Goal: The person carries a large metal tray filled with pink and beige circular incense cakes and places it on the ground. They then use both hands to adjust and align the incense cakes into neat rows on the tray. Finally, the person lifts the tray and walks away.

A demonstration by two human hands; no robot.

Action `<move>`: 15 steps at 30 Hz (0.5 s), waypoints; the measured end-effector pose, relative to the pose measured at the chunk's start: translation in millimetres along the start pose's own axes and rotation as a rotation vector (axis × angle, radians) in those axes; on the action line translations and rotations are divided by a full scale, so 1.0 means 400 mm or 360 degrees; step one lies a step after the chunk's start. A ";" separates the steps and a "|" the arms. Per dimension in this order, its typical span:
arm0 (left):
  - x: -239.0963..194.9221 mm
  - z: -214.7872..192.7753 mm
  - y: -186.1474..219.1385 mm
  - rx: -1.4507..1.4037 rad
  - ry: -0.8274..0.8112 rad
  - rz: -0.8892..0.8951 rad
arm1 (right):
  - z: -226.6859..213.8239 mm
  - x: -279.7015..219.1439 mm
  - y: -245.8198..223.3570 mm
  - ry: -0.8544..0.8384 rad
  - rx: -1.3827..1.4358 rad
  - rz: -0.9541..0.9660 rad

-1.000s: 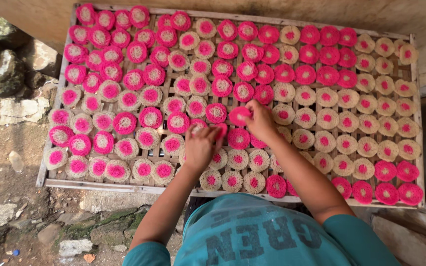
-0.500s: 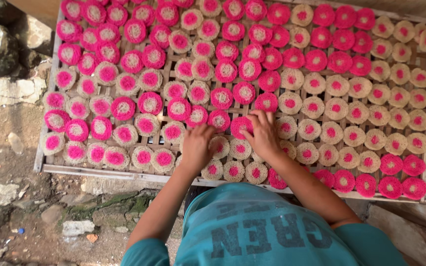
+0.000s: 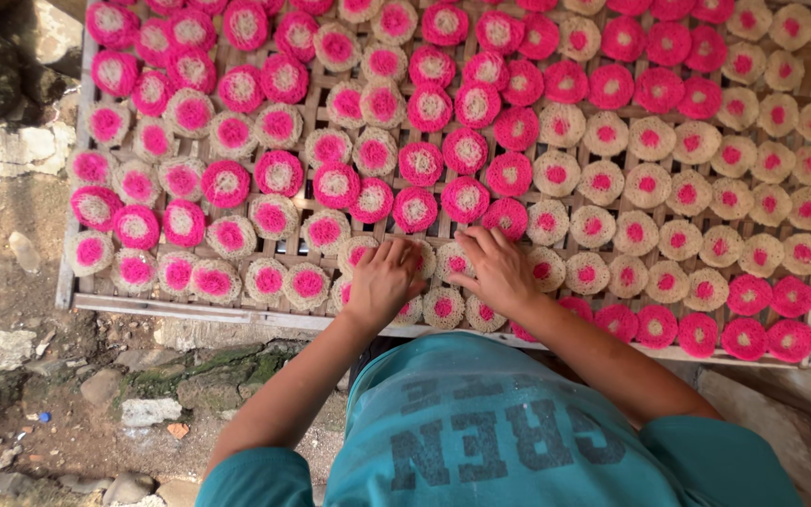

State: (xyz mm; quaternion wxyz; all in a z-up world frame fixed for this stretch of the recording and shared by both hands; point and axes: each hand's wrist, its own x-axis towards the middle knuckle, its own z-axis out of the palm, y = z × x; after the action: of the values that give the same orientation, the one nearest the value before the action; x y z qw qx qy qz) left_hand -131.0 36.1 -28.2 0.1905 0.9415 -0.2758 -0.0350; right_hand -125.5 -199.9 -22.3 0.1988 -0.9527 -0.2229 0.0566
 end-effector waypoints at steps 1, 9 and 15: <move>0.004 0.002 -0.001 0.0069 0.0069 0.0047 | -0.005 0.001 -0.012 -0.0010 -0.0037 0.0029; 0.040 -0.054 -0.056 -0.0604 -0.0036 -0.0538 | -0.004 -0.011 0.026 -0.0234 0.0629 0.0427; 0.023 -0.097 -0.009 -0.0112 0.0455 -0.0253 | 0.017 -0.060 -0.004 0.0156 0.0102 -0.0495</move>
State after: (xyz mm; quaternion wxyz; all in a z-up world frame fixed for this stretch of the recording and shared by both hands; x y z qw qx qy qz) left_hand -114.8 47.1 6.7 0.2574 0.9484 -0.1692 0.0746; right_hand -148.9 -207.1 -27.6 0.2462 -0.9014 -0.3559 -0.0144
